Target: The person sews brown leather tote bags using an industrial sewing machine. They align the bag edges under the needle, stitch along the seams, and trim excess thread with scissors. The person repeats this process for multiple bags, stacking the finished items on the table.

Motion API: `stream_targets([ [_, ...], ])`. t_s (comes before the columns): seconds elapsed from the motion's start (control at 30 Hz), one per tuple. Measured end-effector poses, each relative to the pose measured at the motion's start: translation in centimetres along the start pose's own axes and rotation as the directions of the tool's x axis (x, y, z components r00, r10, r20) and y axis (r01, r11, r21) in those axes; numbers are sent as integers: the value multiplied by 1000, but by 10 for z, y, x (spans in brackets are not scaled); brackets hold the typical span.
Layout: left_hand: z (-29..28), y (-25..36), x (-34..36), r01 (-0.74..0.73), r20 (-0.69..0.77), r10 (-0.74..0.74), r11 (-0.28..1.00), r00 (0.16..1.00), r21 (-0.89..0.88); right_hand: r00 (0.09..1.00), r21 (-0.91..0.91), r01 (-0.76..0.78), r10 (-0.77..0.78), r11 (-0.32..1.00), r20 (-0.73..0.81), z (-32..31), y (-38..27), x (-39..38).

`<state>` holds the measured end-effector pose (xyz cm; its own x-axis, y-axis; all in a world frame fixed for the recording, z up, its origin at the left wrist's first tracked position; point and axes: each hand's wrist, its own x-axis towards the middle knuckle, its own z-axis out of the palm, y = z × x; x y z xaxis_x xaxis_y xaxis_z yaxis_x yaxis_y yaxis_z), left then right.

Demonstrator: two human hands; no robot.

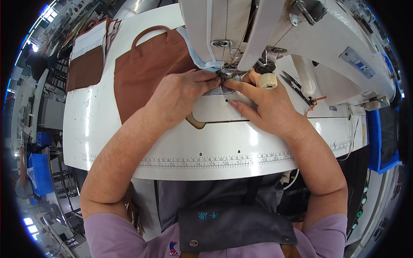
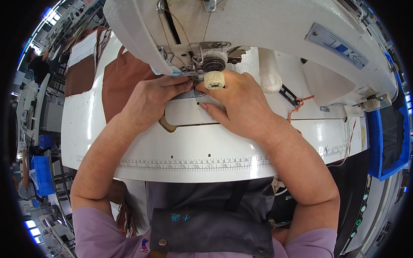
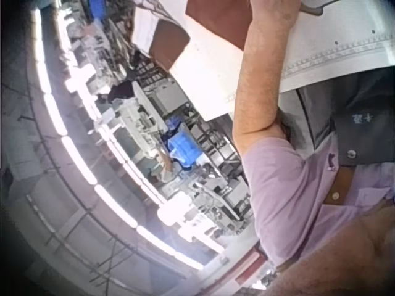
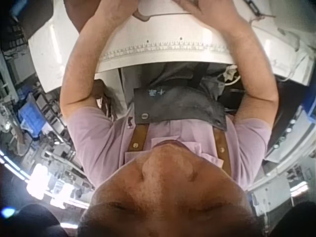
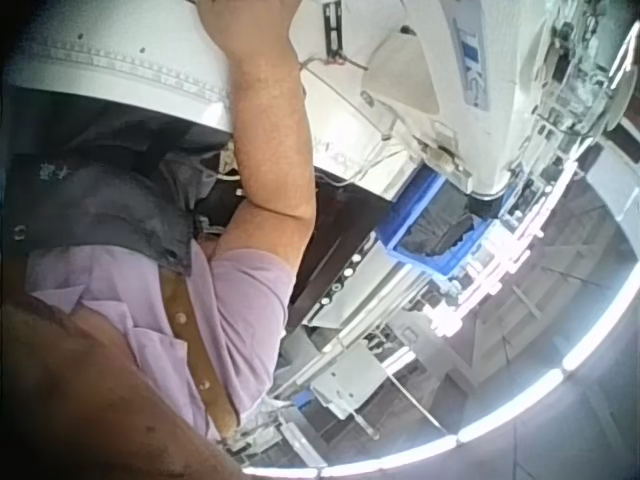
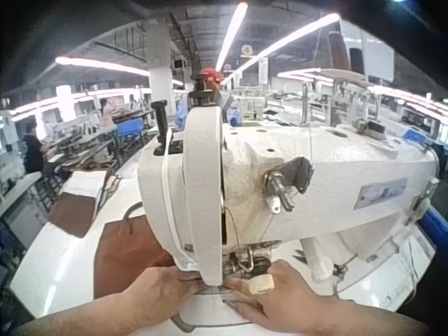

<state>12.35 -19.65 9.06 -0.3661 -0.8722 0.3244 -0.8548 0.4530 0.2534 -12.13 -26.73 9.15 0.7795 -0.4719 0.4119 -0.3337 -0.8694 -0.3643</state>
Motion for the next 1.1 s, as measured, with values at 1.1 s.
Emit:
stream_targets([
  [1.1,13,48,-20,142,50,-142,990,989,6,996,-95,33,-41,995,-82,11,8,-6],
])
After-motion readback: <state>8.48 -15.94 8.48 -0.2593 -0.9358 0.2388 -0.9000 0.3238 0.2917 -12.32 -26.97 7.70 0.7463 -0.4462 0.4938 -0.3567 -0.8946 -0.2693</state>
